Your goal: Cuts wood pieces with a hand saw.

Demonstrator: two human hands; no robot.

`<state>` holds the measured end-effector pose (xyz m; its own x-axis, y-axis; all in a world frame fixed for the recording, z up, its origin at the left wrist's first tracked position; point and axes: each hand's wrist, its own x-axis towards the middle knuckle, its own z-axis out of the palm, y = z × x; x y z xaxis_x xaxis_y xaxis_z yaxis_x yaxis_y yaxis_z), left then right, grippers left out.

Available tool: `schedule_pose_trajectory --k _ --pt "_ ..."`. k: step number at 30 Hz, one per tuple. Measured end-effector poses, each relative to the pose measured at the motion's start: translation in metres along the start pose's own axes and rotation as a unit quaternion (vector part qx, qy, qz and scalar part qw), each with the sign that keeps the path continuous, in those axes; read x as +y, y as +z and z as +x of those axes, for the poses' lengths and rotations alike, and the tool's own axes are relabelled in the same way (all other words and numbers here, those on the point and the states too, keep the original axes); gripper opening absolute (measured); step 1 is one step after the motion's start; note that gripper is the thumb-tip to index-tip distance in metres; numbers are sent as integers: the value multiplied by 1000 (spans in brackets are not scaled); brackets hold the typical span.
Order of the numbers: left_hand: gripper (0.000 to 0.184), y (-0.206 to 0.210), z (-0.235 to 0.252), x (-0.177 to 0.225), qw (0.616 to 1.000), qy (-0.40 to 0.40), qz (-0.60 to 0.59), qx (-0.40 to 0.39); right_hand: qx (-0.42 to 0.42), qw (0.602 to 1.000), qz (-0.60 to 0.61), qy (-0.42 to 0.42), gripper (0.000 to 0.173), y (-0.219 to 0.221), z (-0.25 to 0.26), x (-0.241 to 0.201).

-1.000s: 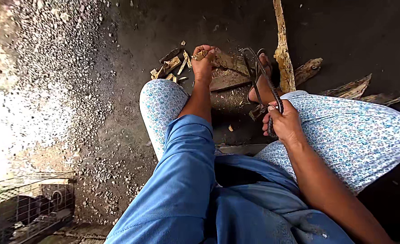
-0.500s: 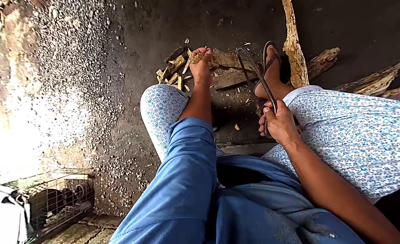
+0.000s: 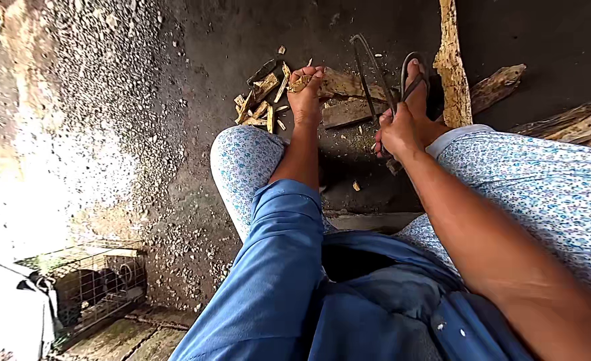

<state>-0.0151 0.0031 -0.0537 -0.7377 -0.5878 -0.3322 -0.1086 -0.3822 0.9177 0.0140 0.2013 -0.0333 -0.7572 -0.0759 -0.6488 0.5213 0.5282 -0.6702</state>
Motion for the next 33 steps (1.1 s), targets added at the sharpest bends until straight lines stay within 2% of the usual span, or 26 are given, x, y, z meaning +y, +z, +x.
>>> schedule_pose_trajectory --k 3,6,9,11,14,16,18,21,23,25,30,31,33 --pt "12 1 -1 -1 1000 11 -6 0 5 1000 -13 -17 31 5 1 -1" --pt "12 -1 3 2 1000 -5 -1 24 -28 999 22 -9 31 -9 -57 21" --pt "12 2 12 3 1000 -17 7 20 -10 1000 18 23 26 -24 -92 30" --pt "12 1 10 2 1000 -16 15 19 -5 1000 6 17 29 -18 -72 23" --pt "12 4 4 0 1000 -2 16 15 10 1000 -4 -5 35 2 8 2" --pt "14 1 2 0 999 -15 8 40 9 1000 -1 -9 34 10 38 -8" --pt "14 0 1 0 999 -18 3 46 -1 1000 1 -25 32 11 22 -3" --pt "16 -2 10 1 997 -48 -1 66 -21 1000 -3 -17 31 -4 -50 23" --pt "17 -3 15 3 996 -55 5 65 -12 1000 -1 8 28 -14 -79 30" --pt "15 -2 13 4 997 -48 13 54 -4 1000 7 19 27 -13 -71 23" --pt "15 -1 1 0 999 -21 -8 47 11 1000 -8 0 35 15 40 -15" --pt "16 -2 0 1 998 -22 -8 52 9 1000 -13 -2 35 18 42 -17" --pt "15 -1 3 3 998 -27 2 49 2 1000 -19 -18 34 13 15 -10"
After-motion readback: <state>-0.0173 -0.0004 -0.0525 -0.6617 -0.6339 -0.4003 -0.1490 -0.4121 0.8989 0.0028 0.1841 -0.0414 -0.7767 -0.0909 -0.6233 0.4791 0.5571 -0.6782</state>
